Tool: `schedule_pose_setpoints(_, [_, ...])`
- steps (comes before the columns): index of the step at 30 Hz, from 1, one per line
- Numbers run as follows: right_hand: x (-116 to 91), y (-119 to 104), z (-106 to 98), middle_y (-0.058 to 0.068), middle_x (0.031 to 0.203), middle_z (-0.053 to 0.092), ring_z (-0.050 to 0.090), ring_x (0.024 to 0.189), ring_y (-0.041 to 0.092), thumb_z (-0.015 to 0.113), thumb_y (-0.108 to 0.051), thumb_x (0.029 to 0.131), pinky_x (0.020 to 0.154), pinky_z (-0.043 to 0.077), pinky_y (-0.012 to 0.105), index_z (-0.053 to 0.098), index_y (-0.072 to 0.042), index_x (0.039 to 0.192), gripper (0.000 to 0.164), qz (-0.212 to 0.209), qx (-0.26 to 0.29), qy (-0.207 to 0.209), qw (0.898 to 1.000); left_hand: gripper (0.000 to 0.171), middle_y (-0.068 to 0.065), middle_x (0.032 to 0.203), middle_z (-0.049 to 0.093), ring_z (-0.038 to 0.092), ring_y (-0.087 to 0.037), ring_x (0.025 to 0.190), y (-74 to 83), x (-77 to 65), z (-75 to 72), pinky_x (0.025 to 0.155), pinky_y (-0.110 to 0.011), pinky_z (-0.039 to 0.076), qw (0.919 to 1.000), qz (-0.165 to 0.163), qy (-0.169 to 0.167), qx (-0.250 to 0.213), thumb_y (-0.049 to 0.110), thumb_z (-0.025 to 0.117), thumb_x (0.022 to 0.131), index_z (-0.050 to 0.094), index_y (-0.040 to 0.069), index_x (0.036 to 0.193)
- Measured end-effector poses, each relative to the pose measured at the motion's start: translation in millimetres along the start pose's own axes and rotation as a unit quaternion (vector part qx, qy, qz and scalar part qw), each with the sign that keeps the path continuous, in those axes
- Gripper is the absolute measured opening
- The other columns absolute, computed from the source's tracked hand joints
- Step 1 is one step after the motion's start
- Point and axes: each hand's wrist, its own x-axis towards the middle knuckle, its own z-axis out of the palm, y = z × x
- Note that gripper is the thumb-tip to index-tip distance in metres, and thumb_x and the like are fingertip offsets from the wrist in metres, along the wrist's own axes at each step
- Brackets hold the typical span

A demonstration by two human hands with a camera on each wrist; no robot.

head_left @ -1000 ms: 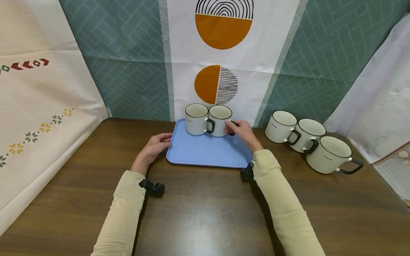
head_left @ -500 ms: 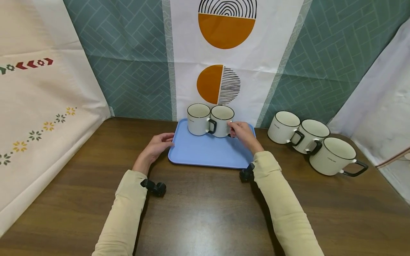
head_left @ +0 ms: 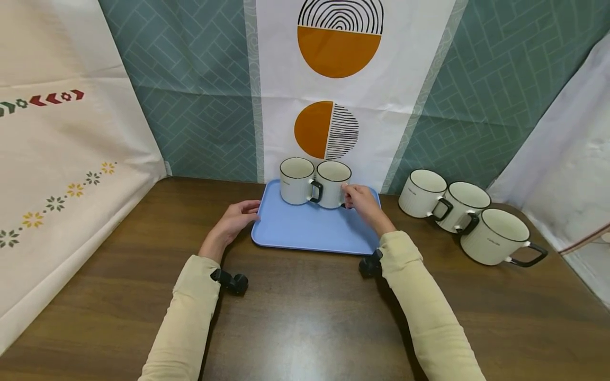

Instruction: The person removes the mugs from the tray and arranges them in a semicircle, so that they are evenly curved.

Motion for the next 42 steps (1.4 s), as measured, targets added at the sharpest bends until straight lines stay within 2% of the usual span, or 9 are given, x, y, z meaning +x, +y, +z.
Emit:
schedule_pose_setpoints(6, [-7.7, -5.9, -1.5, 0.0, 0.057, 0.03, 0.028, 0.052, 0.011, 0.042, -0.017, 0.104, 0.057, 0.029, 0.028, 0.04, -0.003, 0.071, 0.035, 0.001, 0.043, 0.055, 0.998, 0.05, -0.026, 0.142, 0.042, 0.041, -0.034, 0.131, -1.7, 1.8, 2.0, 0.108, -0.042, 0.034, 1.0, 0.007, -0.004, 0.001, -0.002, 0.053, 0.095, 0.038, -0.007, 0.143])
schedule_pose_setpoints(11, [-15.0, -12.8, -4.6, -0.002, 0.052, 0.032, 0.028, 0.047, 0.009, 0.042, -0.014, 0.102, 0.051, 0.026, 0.026, 0.042, -0.003, 0.069, 0.035, -0.006, 0.074, 0.096, 0.993, 0.051, -0.029, 0.141, 0.042, 0.039, -0.035, 0.132, -2.1, 1.4, 2.3, 0.108, -0.043, 0.034, 0.9997, 0.023, -0.002, 0.002, -0.004, 0.052, 0.094, 0.037, -0.011, 0.142])
schedule_pose_setpoints(17, [-28.4, -25.7, -20.7, -0.003, 0.049, 0.031, 0.028, 0.043, 0.007, 0.045, -0.008, 0.098, 0.046, 0.024, 0.022, 0.043, -0.006, 0.062, 0.036, -0.039, 0.116, 0.104, 0.987, 0.05, -0.028, 0.141, 0.042, 0.039, -0.034, 0.132, -0.9, -0.3, 2.6, 0.108, -0.042, 0.034, 0.9998, 0.016, -0.003, 0.006, -0.003, 0.052, 0.095, 0.037, -0.01, 0.143])
schedule_pose_setpoints(22, [-46.8, -38.5, -41.1, -0.006, 0.047, 0.031, 0.028, 0.04, 0.004, 0.043, -0.005, 0.096, 0.044, 0.021, 0.02, 0.042, -0.009, 0.057, 0.04, -0.079, 0.136, 0.08, 0.984, 0.051, -0.027, 0.142, 0.042, 0.039, -0.034, 0.132, -0.7, 1.0, 1.5, 0.108, -0.042, 0.034, 0.9998, 0.019, -0.004, 0.008, -0.002, 0.052, 0.095, 0.037, -0.009, 0.143])
schedule_pose_setpoints(29, [-81.2, -49.5, -72.0, -0.005, 0.049, 0.023, 0.021, 0.044, 0.008, 0.036, -0.007, 0.102, 0.054, 0.009, 0.034, 0.037, -0.007, 0.062, 0.041, -0.11, 0.132, 0.017, 0.985, 0.05, -0.028, 0.142, 0.041, 0.039, -0.034, 0.133, 0.0, -1.8, 1.0, 0.108, -0.043, 0.033, 0.9998, 0.019, -0.005, 0.005, -0.003, 0.051, 0.095, 0.036, -0.009, 0.143])
schedule_pose_setpoints(34, [-102.1, -46.8, -95.4, 0.001, 0.053, 0.016, 0.012, 0.049, 0.016, 0.035, -0.011, 0.105, 0.056, 0.01, 0.035, 0.038, -0.006, 0.065, 0.041, -0.125, 0.116, -0.012, 0.985, 0.05, -0.028, 0.141, 0.042, 0.04, -0.034, 0.132, -0.3, -0.7, -0.7, 0.108, -0.043, 0.034, 0.9998, 0.021, 0.0, 0.0, -0.003, 0.052, 0.095, 0.037, -0.01, 0.142])
schedule_pose_setpoints(39, [-122.8, -37.9, -120.7, 0.004, 0.057, 0.014, 0.01, 0.052, 0.018, 0.031, -0.012, 0.106, 0.055, 0.01, 0.034, 0.039, -0.006, 0.066, 0.041, -0.125, 0.132, -0.028, 0.983, 0.05, -0.028, 0.142, 0.042, 0.04, -0.034, 0.132, 0.5, -1.1, 0.4, 0.108, -0.042, 0.034, 0.9998, 0.02, -0.001, -0.002, -0.004, 0.052, 0.094, 0.038, -0.009, 0.142])
schedule_pose_setpoints(42, [-134.6, -30.9, -135.9, 0.005, 0.058, 0.014, 0.009, 0.052, 0.019, 0.026, -0.009, 0.106, 0.052, 0.009, 0.033, 0.039, -0.006, 0.066, 0.042, -0.128, 0.143, -0.052, 0.98, 0.05, -0.028, 0.142, 0.042, 0.04, -0.034, 0.132, -0.1, -0.8, 1.2, 0.108, -0.042, 0.034, 0.9998, 0.017, -0.004, -0.002, -0.004, 0.052, 0.094, 0.037, -0.009, 0.142])
